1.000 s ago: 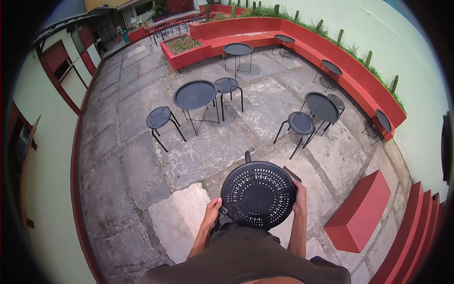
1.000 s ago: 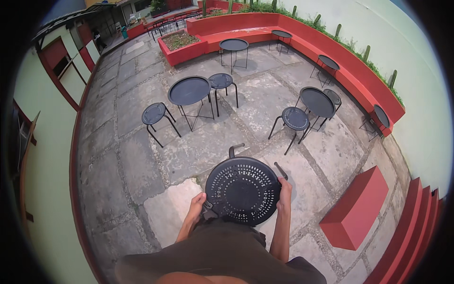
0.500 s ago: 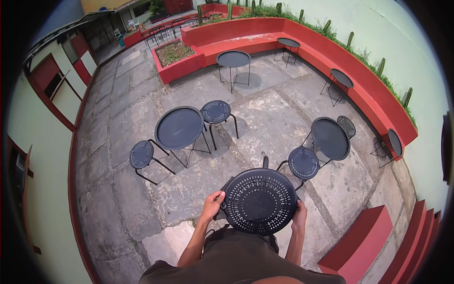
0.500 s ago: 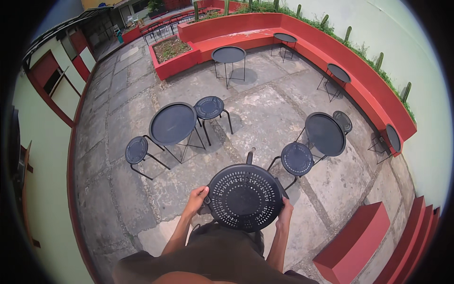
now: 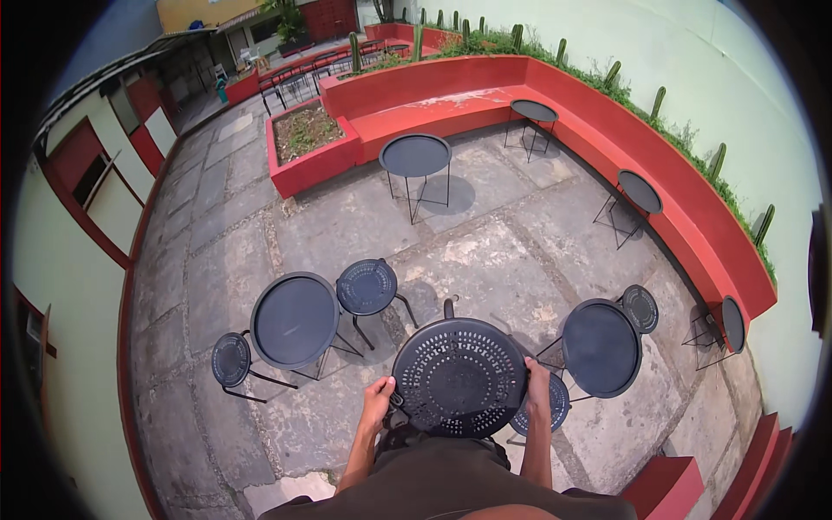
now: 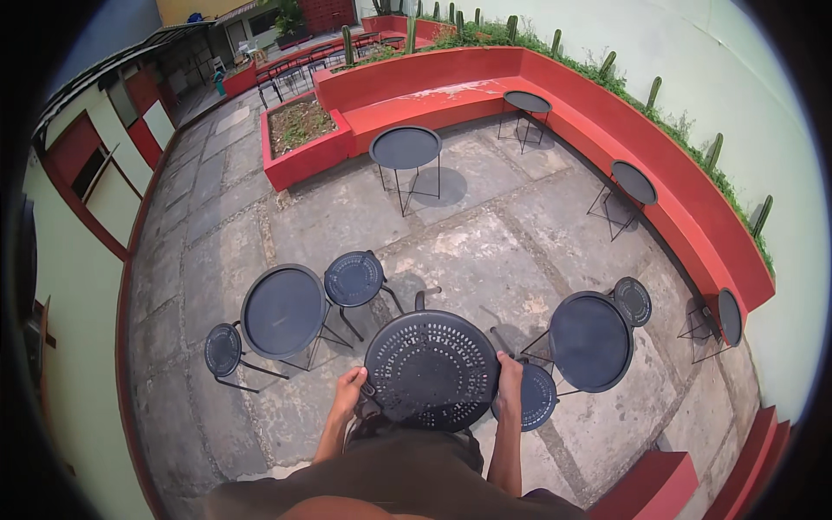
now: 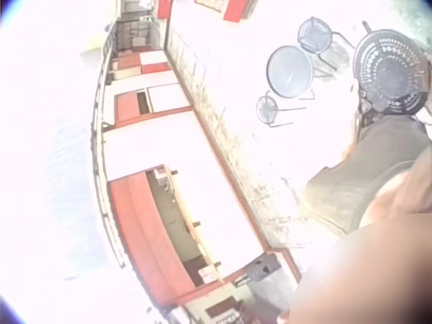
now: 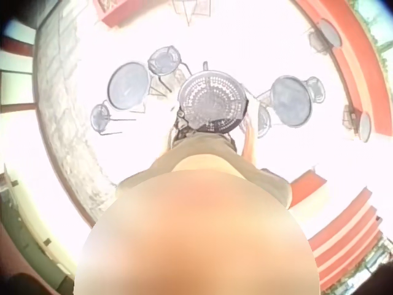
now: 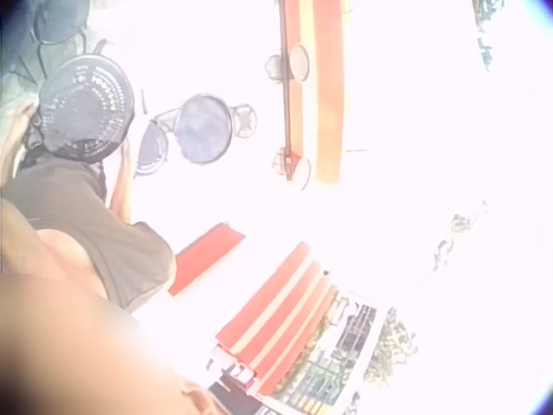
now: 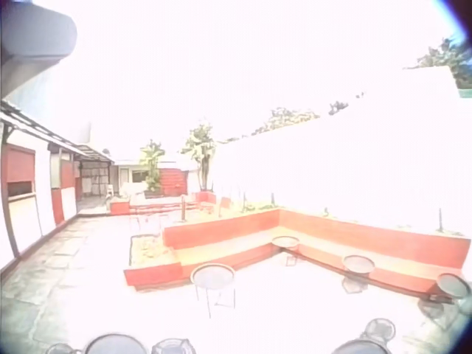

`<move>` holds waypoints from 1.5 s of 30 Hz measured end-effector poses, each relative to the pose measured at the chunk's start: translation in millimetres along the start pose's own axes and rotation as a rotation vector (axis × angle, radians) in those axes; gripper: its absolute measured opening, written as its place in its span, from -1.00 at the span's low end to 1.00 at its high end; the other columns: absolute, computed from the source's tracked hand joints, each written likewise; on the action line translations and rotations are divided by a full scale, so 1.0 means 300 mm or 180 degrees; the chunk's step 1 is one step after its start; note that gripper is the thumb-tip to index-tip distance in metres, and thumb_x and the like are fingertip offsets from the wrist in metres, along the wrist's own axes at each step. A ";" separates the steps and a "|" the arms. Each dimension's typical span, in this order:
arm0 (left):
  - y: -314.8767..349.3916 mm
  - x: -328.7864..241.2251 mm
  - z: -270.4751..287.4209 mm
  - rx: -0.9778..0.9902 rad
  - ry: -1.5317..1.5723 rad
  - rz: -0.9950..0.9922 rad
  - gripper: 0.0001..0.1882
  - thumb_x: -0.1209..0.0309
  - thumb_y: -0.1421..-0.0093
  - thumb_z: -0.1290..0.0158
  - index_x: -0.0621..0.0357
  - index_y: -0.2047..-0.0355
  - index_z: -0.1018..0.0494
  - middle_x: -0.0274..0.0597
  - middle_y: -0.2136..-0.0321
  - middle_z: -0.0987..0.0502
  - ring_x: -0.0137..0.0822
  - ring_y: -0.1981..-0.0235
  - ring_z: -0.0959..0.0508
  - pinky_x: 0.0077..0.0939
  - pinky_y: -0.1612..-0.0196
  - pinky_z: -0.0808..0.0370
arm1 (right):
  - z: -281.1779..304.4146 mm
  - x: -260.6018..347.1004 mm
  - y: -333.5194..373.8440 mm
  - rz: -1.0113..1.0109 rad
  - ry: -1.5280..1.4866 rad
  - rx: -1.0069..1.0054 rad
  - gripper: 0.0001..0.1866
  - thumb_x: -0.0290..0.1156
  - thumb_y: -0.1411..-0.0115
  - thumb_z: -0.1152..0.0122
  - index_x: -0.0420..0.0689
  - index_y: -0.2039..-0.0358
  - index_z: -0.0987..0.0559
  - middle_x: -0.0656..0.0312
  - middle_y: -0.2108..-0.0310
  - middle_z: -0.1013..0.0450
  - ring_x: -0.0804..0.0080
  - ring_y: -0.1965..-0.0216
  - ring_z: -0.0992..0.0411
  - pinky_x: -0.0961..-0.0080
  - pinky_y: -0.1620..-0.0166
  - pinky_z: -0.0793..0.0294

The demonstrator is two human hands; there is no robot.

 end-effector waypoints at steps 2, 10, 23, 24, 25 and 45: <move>-0.134 0.040 -0.019 -0.0128 0.0028 0.0177 -0.73 0.29 -0.31 0.01 0.28 0.32 -0.54 -0.46 0.50 -0.47 -0.61 0.45 -0.35 -0.64 0.35 -0.30 | -0.074 0.052 -0.144 -0.0026 0.0008 0.0086 -0.70 -0.26 -0.19 -0.04 -0.23 0.42 -0.59 0.33 0.53 -0.47 0.57 0.55 -0.34 0.55 0.40 -0.31; -0.787 -0.194 -0.265 -0.0017 -0.0050 -0.0100 -0.73 0.30 -0.30 0.00 0.30 0.31 -0.53 -0.49 0.50 -0.44 -0.60 0.41 -0.32 -0.63 0.33 -0.29 | -0.337 0.365 -0.717 0.0209 0.0186 0.0040 -0.69 -0.23 -0.17 -0.05 -0.23 0.43 -0.59 0.33 0.52 -0.46 0.54 0.51 -0.36 0.52 0.38 -0.30; -1.479 -0.729 -0.303 -0.0652 -0.0653 -0.0601 -0.73 0.29 -0.19 -0.11 0.30 0.29 -0.55 -0.32 0.47 -0.56 -0.51 0.40 -0.44 -0.56 0.26 -0.39 | -0.883 0.556 -1.492 0.0156 0.0670 0.1201 -0.67 -0.22 -0.22 -0.05 -0.15 0.10 -0.50 0.38 0.40 -0.51 0.58 0.46 -0.46 0.63 0.42 -0.37; -1.507 -0.758 -0.295 -0.0838 -0.0658 -0.0553 -0.73 0.30 -0.18 -0.12 0.30 0.29 -0.55 -0.30 0.46 -0.57 -0.49 0.39 -0.45 -0.56 0.24 -0.40 | -0.943 0.539 -1.558 0.0018 0.0702 0.1324 -0.67 -0.23 -0.23 -0.07 -0.16 0.10 -0.52 0.38 0.39 -0.52 0.61 0.49 -0.44 0.66 0.46 -0.36; -1.572 -0.710 -0.255 -0.1161 -0.0526 -0.0568 -0.73 0.29 -0.17 -0.14 0.30 0.29 -0.57 -0.24 0.45 -0.59 -0.46 0.38 -0.47 -0.54 0.23 -0.40 | -1.002 0.528 -1.626 -0.0116 0.0736 0.1443 -0.68 -0.24 -0.23 -0.09 -0.17 0.11 -0.53 0.37 0.38 -0.53 0.63 0.53 -0.43 0.68 0.50 -0.35; -2.128 -1.027 0.114 -0.3500 -0.0720 -0.0041 -0.64 0.19 -0.09 -0.21 0.29 0.30 -0.61 -0.19 0.51 -0.61 -0.43 0.41 -0.50 -0.49 0.24 -0.41 | -2.254 0.677 -2.220 0.0791 0.2735 0.3432 -0.67 -0.23 -0.15 -0.22 -0.21 0.18 -0.59 0.14 0.38 -0.57 0.43 0.38 -0.51 0.41 0.24 -0.46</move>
Point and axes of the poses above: each hand's wrist, its own y-axis away from the middle knuckle, its own z-axis out of the back of the hand, x = y × z, the point moved 8 cm from there along -y, towards the middle knuckle
